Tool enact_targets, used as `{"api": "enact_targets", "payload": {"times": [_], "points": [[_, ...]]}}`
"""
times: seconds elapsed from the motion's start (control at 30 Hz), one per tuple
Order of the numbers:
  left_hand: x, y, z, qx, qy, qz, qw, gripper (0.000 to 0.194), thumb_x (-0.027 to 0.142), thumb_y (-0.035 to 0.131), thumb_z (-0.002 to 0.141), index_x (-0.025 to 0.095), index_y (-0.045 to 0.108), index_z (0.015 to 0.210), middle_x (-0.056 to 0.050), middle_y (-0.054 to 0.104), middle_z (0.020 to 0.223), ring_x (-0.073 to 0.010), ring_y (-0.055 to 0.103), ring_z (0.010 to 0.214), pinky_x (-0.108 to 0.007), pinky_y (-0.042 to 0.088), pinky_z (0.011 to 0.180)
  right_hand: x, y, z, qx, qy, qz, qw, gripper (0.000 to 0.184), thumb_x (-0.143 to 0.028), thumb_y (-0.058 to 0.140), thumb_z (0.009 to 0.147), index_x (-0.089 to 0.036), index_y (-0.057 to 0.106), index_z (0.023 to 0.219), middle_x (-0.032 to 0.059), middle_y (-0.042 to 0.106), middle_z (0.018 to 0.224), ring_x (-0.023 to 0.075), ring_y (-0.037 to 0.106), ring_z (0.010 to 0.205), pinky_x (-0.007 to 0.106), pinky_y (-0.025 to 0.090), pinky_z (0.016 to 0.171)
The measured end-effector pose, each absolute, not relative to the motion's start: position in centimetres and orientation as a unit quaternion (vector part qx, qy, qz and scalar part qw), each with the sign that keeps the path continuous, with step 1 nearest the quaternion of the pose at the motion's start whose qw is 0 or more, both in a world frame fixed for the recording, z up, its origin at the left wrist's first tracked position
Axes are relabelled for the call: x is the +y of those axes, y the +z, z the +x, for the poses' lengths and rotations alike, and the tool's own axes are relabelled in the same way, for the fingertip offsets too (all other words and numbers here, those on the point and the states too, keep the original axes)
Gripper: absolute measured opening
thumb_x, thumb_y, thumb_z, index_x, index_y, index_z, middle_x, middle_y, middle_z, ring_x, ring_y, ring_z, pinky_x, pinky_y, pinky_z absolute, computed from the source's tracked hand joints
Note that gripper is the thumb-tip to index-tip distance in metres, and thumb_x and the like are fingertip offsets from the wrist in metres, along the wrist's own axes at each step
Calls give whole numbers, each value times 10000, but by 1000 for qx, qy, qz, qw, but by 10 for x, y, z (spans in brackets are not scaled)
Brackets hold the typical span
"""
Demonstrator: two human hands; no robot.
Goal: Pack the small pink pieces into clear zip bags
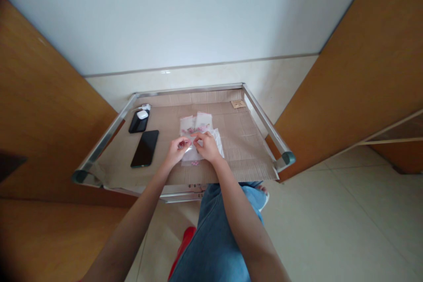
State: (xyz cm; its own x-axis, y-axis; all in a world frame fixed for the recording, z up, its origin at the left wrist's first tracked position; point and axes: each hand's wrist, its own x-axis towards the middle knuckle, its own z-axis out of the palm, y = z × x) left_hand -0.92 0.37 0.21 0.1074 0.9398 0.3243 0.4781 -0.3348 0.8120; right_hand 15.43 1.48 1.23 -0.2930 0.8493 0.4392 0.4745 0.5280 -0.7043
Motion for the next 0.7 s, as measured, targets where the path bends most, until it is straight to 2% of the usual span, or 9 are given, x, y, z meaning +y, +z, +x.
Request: {"api": "enact_targets", "payload": {"times": [0.33,0.7], "points": [[4,1,-8,517,424,697,259,122,249,597,747,149,653,790,-26,666,721,-127,552,622,-235,416,604,14,15,154,-768,235,-427,415,246,-107,567,749,-215,643,957,11,649,716,202,525,781,322,407,755],[4,0,-9,530,439,673,270,183,324,578,765,160,655,788,-28,679,737,-127,558,615,-237,417,593,17,14,164,-756,233,-454,411,254,-164,561,775,-205,632,1015,22,668,780,197,531,810,323,403,783]]}}
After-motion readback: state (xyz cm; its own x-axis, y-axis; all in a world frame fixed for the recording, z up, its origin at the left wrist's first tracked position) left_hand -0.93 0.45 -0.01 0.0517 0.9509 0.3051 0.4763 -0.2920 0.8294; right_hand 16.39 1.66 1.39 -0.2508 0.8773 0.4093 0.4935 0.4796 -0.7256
